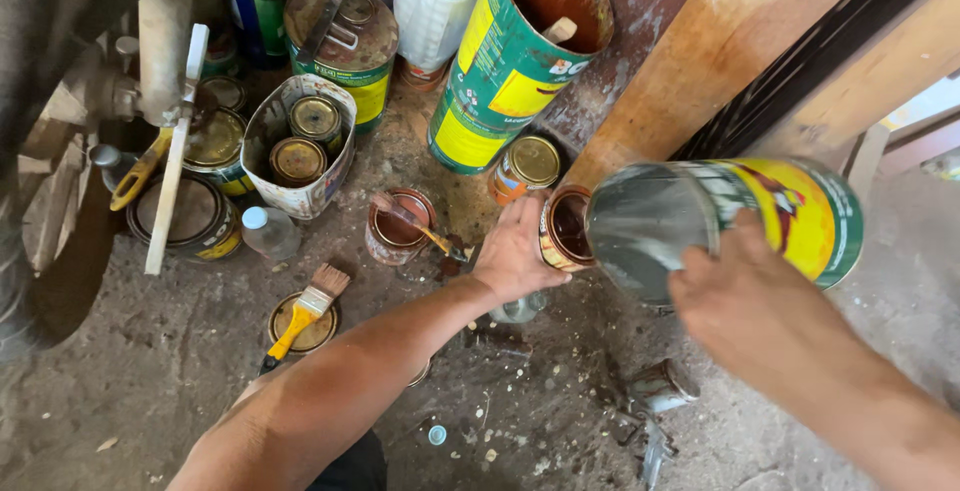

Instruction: The person opens a can of paint and pours a liquid from a clear bottle into it, stirring the mixture with a brush. They then rearrange and organize various cans and containers on the workshop floor.

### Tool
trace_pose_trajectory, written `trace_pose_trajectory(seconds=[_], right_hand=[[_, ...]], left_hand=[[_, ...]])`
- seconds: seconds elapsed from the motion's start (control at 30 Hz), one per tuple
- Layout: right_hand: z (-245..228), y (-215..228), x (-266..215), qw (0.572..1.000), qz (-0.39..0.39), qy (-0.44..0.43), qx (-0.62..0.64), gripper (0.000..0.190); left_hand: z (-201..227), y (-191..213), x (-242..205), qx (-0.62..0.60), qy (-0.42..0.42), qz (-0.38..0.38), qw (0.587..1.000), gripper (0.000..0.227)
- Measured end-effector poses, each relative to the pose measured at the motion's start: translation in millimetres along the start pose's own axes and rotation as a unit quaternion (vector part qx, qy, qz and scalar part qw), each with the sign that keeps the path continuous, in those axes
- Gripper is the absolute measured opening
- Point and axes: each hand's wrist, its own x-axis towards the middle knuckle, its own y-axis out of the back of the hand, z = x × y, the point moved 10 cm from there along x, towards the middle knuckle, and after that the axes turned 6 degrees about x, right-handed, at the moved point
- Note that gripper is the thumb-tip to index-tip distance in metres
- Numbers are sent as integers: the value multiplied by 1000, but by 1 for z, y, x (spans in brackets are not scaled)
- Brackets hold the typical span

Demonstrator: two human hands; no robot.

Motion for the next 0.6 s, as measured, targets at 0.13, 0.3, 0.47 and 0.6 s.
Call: trace_pose_trajectory(seconds=[0.13, 0.3, 0.47, 0.6], right_hand=[[27, -42, -31, 988, 79, -83, 104, 33], [42, -141, -51, 942, 151, -180, 241, 19], [-2, -220, -28, 846, 373, -153, 348, 17], [-42, -286, 1, 864, 340, -185, 323, 18]], left_hand=[[-2, 10, -1, -15, 3, 32, 999, 110], [-3, 33, 1, -4, -1, 68, 998, 111], [15, 69, -5, -11, -54, 109, 993, 110], [37, 85, -12, -30, -54, 110, 992, 112]])
